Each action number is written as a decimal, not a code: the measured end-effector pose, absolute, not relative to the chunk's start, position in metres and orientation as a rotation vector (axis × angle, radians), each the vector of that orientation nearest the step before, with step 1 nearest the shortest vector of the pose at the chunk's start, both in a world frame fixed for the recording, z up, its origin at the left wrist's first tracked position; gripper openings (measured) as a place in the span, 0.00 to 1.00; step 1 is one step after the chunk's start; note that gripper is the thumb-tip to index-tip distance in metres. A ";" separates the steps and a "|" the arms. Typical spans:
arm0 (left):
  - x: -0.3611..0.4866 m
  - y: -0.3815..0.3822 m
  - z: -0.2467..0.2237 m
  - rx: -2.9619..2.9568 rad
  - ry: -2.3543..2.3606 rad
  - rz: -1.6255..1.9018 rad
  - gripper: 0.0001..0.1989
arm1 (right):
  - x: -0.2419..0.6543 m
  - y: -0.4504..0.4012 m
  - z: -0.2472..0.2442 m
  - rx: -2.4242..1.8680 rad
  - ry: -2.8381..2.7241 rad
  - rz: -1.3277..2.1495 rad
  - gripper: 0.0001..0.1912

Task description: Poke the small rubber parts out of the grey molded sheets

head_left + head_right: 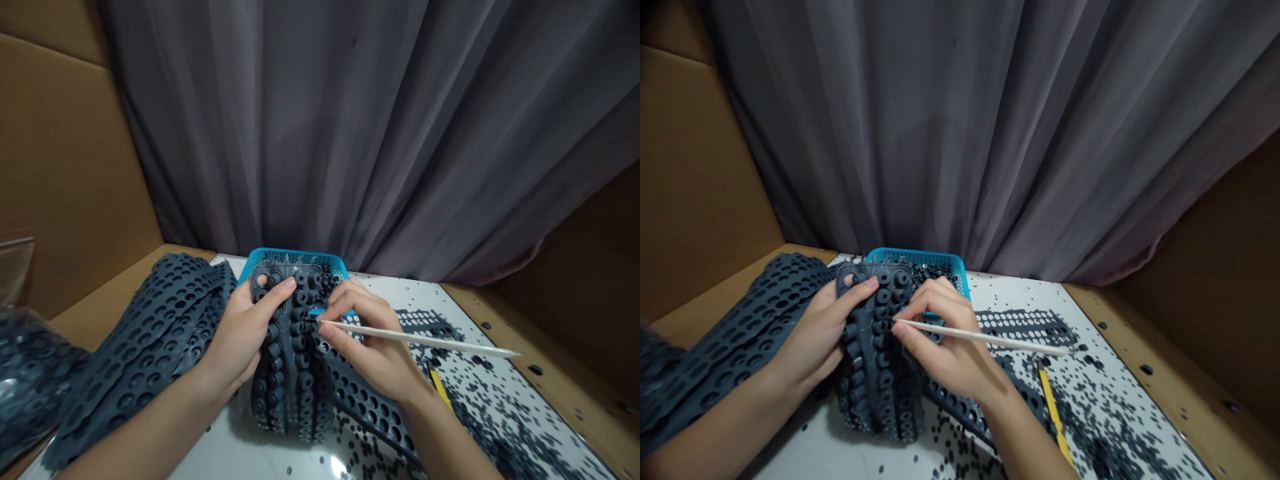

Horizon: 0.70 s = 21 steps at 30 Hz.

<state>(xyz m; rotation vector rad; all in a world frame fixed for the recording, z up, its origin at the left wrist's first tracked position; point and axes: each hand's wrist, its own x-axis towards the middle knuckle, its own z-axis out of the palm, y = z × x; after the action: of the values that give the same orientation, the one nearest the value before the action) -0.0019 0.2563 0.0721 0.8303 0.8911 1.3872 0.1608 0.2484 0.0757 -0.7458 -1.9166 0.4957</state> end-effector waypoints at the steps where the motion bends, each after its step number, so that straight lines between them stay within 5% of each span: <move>1: -0.002 0.256 0.072 0.828 0.891 1.388 0.15 | 0.161 0.248 0.075 -0.749 -1.915 0.491 0.05; 21: 0.000 0.260 0.073 0.640 0.808 1.313 0.13 | 0.160 0.250 0.073 -0.681 -1.891 0.480 0.03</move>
<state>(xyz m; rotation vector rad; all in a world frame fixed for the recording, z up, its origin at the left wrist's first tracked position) -0.0004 0.2596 0.0729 0.6401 0.8079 1.3129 0.1599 0.2499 0.0734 -0.6806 -1.8911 0.4797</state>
